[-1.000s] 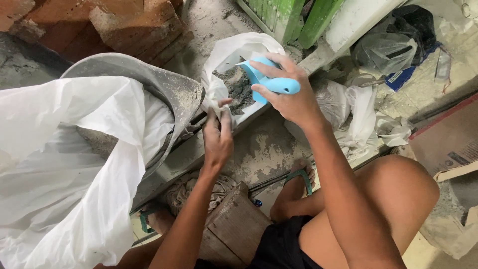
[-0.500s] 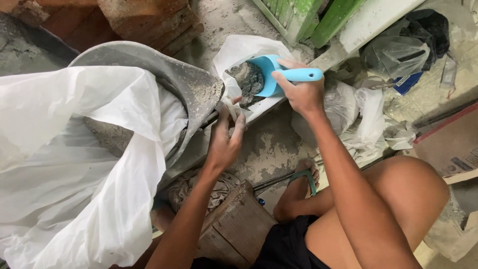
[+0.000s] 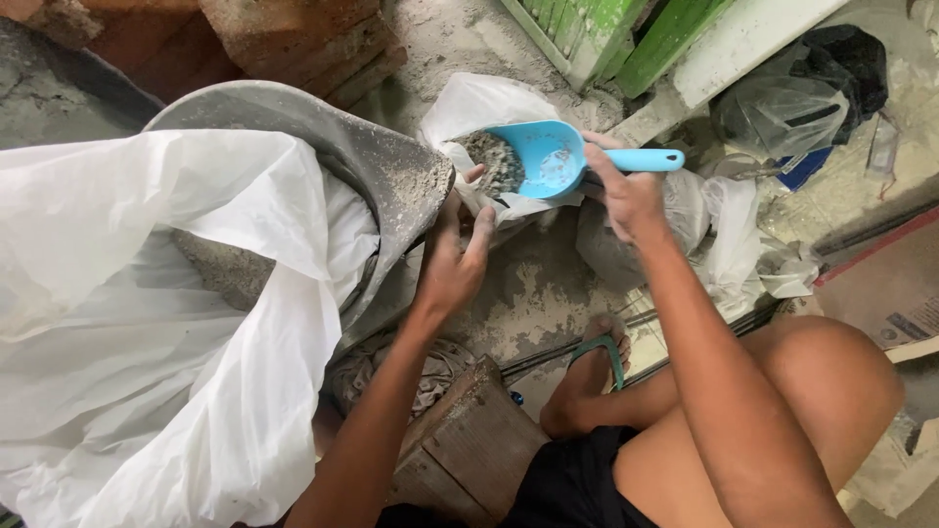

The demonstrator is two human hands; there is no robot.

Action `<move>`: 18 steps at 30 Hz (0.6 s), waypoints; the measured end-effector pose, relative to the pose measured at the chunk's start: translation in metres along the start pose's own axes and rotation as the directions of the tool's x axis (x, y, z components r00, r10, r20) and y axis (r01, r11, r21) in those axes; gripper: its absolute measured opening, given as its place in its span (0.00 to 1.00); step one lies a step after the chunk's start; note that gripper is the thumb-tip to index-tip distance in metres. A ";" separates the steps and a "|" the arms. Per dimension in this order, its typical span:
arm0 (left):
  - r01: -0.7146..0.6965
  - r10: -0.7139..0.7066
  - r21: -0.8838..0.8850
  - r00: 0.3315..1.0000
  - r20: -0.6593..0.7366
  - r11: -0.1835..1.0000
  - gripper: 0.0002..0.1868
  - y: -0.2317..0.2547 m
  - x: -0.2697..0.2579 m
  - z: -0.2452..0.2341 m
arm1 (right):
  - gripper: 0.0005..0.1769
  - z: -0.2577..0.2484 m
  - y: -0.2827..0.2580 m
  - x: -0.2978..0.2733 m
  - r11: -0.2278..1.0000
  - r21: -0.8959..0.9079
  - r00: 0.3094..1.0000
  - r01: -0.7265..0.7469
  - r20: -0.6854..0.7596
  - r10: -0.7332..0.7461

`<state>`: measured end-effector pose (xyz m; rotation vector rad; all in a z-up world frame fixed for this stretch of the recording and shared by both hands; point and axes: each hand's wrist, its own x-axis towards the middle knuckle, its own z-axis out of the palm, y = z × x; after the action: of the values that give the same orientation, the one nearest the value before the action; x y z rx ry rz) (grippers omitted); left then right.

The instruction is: Using a blue plastic scoop to transfer dry cement powder from a large white bag into a grey tray.

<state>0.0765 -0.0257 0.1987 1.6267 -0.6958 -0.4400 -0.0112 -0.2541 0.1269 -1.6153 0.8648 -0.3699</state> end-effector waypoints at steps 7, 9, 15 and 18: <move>0.404 -0.404 0.035 0.915 -0.007 0.914 0.21 -0.020 -0.006 0.002 | 0.23 -0.024 -0.026 -0.004 0.993 0.114 0.999 -0.029 0.022 0.027; 0.623 -0.626 0.064 0.777 0.070 0.780 0.35 -0.031 -0.010 0.000 | 0.25 -0.037 -0.006 0.005 0.995 0.073 0.997 -0.071 0.025 0.069; 0.606 -0.590 0.080 0.791 -0.161 0.791 0.41 -0.007 -0.030 0.006 | 0.27 -0.052 0.020 0.017 0.828 0.556 0.996 0.068 0.011 -0.089; 0.626 -0.600 0.069 0.769 -0.219 0.777 0.41 0.049 -0.035 0.011 | 0.29 -0.062 -0.001 0.010 0.812 0.582 0.998 0.044 0.004 -0.057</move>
<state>0.0345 -0.0142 0.2412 1.9909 -0.0216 -0.7103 -0.0458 -0.3048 0.1406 -1.0631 0.6072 -0.5918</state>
